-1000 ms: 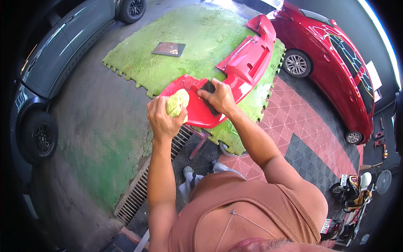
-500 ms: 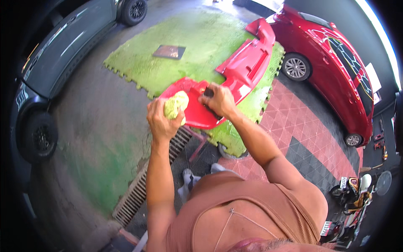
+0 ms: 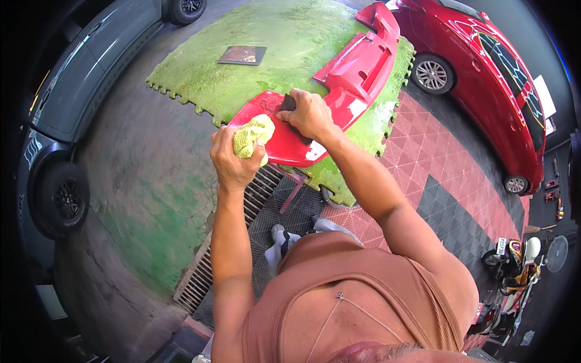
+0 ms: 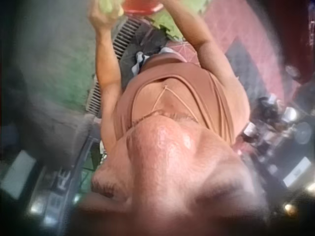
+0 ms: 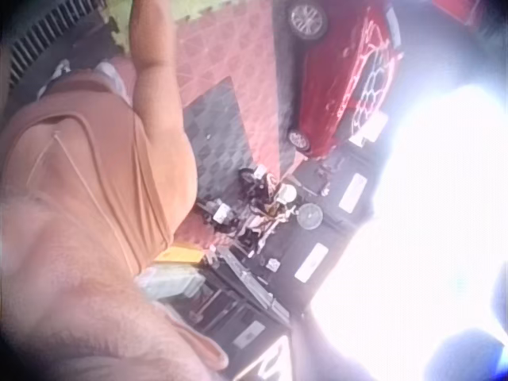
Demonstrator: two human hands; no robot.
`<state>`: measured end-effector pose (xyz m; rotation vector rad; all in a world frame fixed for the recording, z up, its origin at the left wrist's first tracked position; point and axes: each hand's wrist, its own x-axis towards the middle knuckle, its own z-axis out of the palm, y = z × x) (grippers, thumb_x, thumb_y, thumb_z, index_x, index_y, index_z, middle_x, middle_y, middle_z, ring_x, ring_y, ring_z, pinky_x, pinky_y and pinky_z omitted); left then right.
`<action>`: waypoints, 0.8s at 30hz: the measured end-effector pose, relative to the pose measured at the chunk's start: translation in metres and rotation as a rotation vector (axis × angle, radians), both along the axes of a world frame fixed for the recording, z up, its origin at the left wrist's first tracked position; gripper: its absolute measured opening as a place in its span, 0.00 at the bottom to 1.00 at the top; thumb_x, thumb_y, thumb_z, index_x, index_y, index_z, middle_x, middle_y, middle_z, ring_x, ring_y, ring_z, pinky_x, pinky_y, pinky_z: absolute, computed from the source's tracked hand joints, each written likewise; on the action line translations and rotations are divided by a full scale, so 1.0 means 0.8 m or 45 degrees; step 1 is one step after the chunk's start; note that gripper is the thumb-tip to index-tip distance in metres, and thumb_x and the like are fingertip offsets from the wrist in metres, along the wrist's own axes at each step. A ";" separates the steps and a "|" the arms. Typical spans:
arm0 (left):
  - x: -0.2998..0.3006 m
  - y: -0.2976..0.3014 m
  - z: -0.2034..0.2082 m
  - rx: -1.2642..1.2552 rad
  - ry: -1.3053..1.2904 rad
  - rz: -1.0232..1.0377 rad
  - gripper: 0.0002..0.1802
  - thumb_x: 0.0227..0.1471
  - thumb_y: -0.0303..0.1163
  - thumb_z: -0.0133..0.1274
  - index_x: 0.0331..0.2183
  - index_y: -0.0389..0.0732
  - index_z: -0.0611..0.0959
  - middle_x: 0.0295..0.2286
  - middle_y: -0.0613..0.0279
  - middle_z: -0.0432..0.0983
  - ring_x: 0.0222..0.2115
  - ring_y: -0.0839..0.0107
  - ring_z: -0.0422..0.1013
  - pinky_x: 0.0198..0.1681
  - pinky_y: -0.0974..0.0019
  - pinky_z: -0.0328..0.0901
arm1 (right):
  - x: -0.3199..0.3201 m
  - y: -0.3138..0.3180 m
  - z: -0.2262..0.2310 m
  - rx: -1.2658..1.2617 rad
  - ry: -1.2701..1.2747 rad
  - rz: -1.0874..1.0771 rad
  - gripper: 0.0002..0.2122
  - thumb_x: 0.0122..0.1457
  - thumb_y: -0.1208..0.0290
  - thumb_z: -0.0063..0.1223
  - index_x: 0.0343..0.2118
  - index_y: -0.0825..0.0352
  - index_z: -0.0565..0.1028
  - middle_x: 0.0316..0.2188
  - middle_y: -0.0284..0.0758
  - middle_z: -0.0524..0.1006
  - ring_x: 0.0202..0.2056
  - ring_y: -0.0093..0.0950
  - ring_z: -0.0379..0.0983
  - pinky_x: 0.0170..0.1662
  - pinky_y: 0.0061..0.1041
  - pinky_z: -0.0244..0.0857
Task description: The person scrubs a red car bumper with a black sponge and wipes it with a yellow cloth. The person repeatedly dips the sponge into a bucket of water and continues scrubbing and wiping the bumper.
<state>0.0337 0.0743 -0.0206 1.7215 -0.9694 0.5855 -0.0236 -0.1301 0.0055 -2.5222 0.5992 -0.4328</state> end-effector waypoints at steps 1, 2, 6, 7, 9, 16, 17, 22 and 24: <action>0.000 -0.001 -0.001 -0.002 0.000 0.012 0.18 0.42 0.40 0.62 0.32 0.39 0.78 0.29 0.54 0.75 0.31 0.48 0.72 0.40 0.50 0.66 | -0.006 -0.006 0.001 0.017 0.009 0.026 0.19 0.49 0.57 0.70 0.38 0.65 0.79 0.32 0.50 0.82 0.39 0.51 0.79 0.41 0.47 0.72; -0.001 -0.002 -0.002 -0.004 -0.001 0.024 0.18 0.42 0.40 0.62 0.32 0.39 0.78 0.28 0.55 0.75 0.31 0.48 0.72 0.40 0.49 0.66 | -0.008 -0.009 0.002 0.034 0.017 0.053 0.19 0.49 0.57 0.70 0.38 0.65 0.79 0.32 0.50 0.82 0.39 0.51 0.79 0.41 0.47 0.72; -0.003 0.000 -0.003 0.068 0.029 0.053 0.17 0.45 0.41 0.59 0.33 0.37 0.79 0.30 0.52 0.76 0.33 0.47 0.73 0.38 0.50 0.68 | 0.002 0.007 -0.001 0.034 -0.023 -0.074 0.18 0.49 0.57 0.70 0.37 0.64 0.79 0.32 0.49 0.82 0.39 0.51 0.79 0.41 0.47 0.72; -0.004 0.003 0.002 0.054 0.014 0.016 0.17 0.46 0.40 0.59 0.33 0.37 0.79 0.30 0.51 0.76 0.33 0.47 0.73 0.38 0.50 0.68 | 0.003 0.009 -0.001 0.045 -0.022 -0.069 0.18 0.49 0.57 0.70 0.37 0.64 0.79 0.32 0.49 0.82 0.39 0.51 0.79 0.41 0.47 0.72; -0.003 0.004 0.002 0.030 -0.008 0.022 0.18 0.44 0.42 0.61 0.32 0.38 0.78 0.29 0.53 0.75 0.32 0.48 0.72 0.39 0.50 0.66 | 0.002 0.012 -0.002 0.083 -0.025 -0.061 0.18 0.49 0.57 0.71 0.37 0.64 0.79 0.32 0.49 0.82 0.38 0.51 0.79 0.40 0.47 0.72; -0.002 -0.003 -0.004 0.015 -0.020 0.036 0.19 0.44 0.43 0.61 0.32 0.39 0.78 0.29 0.53 0.74 0.31 0.47 0.72 0.40 0.49 0.66 | 0.001 0.011 -0.004 0.041 -0.101 -0.098 0.19 0.49 0.58 0.70 0.35 0.67 0.77 0.31 0.51 0.81 0.38 0.54 0.78 0.40 0.49 0.72; -0.002 0.003 -0.001 0.055 -0.049 0.044 0.16 0.46 0.40 0.59 0.33 0.38 0.80 0.29 0.51 0.76 0.32 0.46 0.73 0.38 0.49 0.67 | -0.006 0.011 -0.006 0.017 -0.104 -0.064 0.19 0.48 0.58 0.70 0.36 0.67 0.78 0.31 0.53 0.80 0.39 0.55 0.78 0.40 0.49 0.72; -0.003 -0.003 -0.003 0.009 -0.001 0.042 0.17 0.44 0.40 0.59 0.32 0.38 0.79 0.29 0.52 0.75 0.31 0.46 0.72 0.39 0.49 0.67 | -0.032 -0.002 -0.003 0.196 -0.059 -0.061 0.20 0.48 0.58 0.71 0.39 0.66 0.79 0.31 0.52 0.81 0.39 0.52 0.79 0.40 0.49 0.72; -0.005 -0.007 -0.003 0.015 0.012 0.032 0.18 0.42 0.42 0.60 0.31 0.39 0.78 0.28 0.53 0.74 0.30 0.47 0.71 0.40 0.49 0.65 | -0.009 0.009 -0.003 0.065 -0.063 -0.167 0.21 0.48 0.55 0.72 0.36 0.66 0.78 0.30 0.47 0.82 0.37 0.49 0.80 0.40 0.47 0.71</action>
